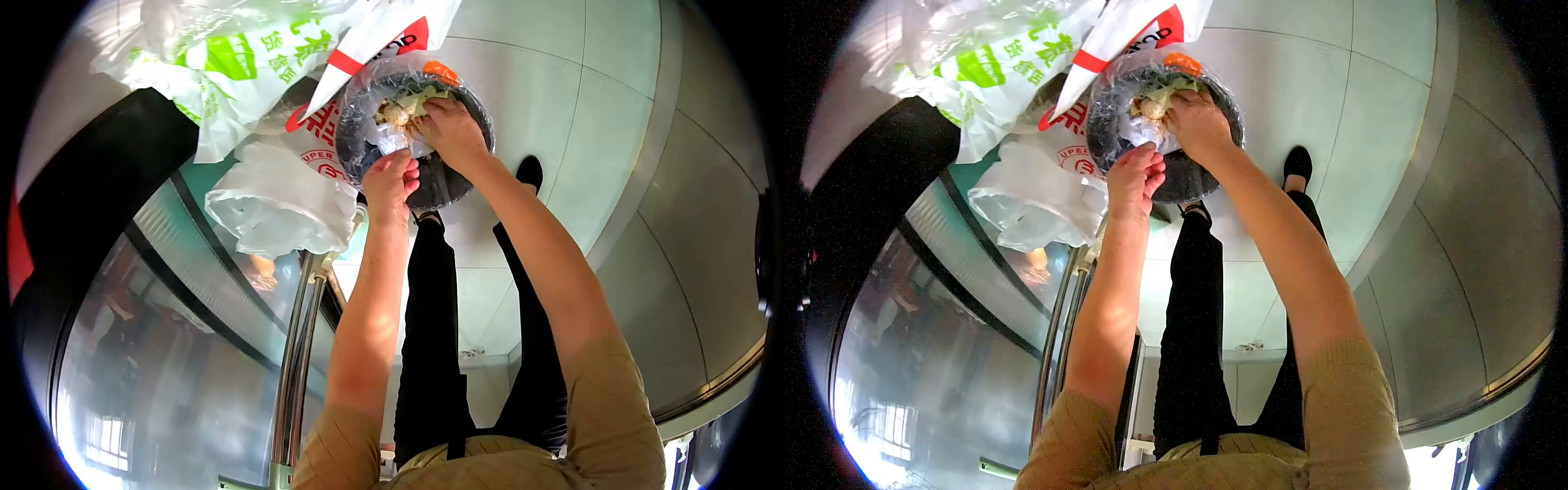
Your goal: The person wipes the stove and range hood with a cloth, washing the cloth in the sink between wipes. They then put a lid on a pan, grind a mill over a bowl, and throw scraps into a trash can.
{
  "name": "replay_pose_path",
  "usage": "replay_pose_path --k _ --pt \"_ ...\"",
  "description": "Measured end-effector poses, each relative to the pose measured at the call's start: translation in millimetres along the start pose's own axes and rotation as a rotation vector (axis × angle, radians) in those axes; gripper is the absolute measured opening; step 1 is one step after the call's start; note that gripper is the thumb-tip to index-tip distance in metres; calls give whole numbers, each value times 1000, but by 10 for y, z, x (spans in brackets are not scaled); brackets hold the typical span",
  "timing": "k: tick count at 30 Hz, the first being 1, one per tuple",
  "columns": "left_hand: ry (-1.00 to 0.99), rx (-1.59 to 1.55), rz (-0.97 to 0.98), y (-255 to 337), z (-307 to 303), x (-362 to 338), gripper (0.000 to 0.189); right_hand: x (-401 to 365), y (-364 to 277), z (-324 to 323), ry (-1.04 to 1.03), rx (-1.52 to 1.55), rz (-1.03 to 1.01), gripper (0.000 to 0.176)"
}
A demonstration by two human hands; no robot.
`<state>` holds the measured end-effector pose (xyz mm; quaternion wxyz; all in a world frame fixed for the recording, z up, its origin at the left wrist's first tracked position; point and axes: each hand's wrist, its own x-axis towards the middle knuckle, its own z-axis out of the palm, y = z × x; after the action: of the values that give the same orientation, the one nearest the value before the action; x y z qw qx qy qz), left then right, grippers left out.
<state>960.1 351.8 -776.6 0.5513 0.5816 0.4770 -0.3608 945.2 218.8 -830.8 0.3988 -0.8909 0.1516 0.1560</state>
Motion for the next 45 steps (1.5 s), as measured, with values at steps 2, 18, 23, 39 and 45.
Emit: replay_pose_path --k 2,18,23,39,45 --pt "-48 -44 -29 -49 42 123 15 -136 32 -62 92 154 -106 26" --pt "-51 -226 -16 -206 345 493 15 -133 30 -6 145 124 -220 22" --pt "-100 -517 -76 -260 402 499 19 -332 -60 22 149 385 114 15" --pt "-173 -379 -48 -147 315 363 33 -286 -126 -34 25 605 351 29" --pt "-268 -334 -200 -161 226 391 32 -340 35 151 68 365 138 35"
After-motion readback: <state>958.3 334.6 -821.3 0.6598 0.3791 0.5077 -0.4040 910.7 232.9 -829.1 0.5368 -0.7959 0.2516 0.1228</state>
